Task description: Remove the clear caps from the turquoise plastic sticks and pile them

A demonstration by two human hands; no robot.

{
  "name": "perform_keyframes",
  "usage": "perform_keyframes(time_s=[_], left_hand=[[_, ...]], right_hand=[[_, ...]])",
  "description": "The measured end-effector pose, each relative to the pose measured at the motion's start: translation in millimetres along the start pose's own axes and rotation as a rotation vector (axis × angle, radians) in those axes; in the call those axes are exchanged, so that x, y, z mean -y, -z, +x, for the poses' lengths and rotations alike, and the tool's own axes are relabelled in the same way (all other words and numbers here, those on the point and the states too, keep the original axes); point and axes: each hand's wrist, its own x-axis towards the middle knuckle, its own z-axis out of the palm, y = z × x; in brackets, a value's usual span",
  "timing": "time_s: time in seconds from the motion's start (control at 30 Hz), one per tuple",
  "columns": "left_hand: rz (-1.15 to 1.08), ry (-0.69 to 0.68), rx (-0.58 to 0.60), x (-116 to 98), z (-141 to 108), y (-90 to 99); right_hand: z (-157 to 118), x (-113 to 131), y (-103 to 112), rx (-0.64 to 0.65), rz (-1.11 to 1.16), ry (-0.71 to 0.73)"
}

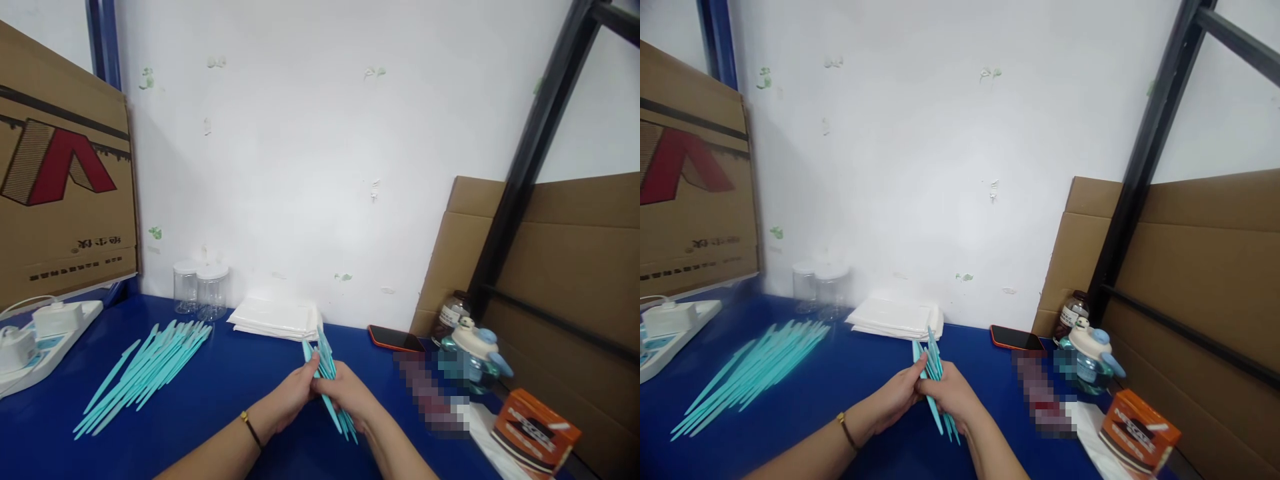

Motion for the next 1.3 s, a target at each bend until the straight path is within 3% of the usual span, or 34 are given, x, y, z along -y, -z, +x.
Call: perform_keyframes(time_s=[0.1, 0.23, 0.33, 0.47, 0.67, 0.8, 0.93, 1.13, 1.3], left_hand=[[0.040, 0.002, -0.035, 0, 1, 1.4], [0.054, -0.065, -0.162, -2, 5, 9.8], [0.168, -0.135, -0.259, -2, 9, 18.8], [0.274, -0.155, -0.294, 0, 11, 24.6], [0.299, -0.202, -0.267, -3, 9, 20.1], [0.409, -0.282, -0.172, -4, 8, 15.7], [0.428, -0.089, -0.112, -4, 5, 12.8], [0.465, 0.033, -0.346, 0, 4, 13.0], [0.427, 0.018, -0.478, -15, 8, 30.2]], right_hand=[[2, -1, -3, -0.056, 0.077, 0.051], [4, 9, 2, -0.207, 0.214, 0.341], [8, 8, 11, -0.312, 0.185, 0.422], [16, -9, 18, -0.294, 0.059, 0.356], [19, -21, 12, -0.266, 0.021, 0.320], [16, -20, 1, -0.198, 0.089, 0.242], [12, -21, -17, -0.025, 0.118, 0.124], [7, -15, -31, 0.027, 0.283, -0.081], [-2, -4, -27, 0.204, 0.334, -0.036]])
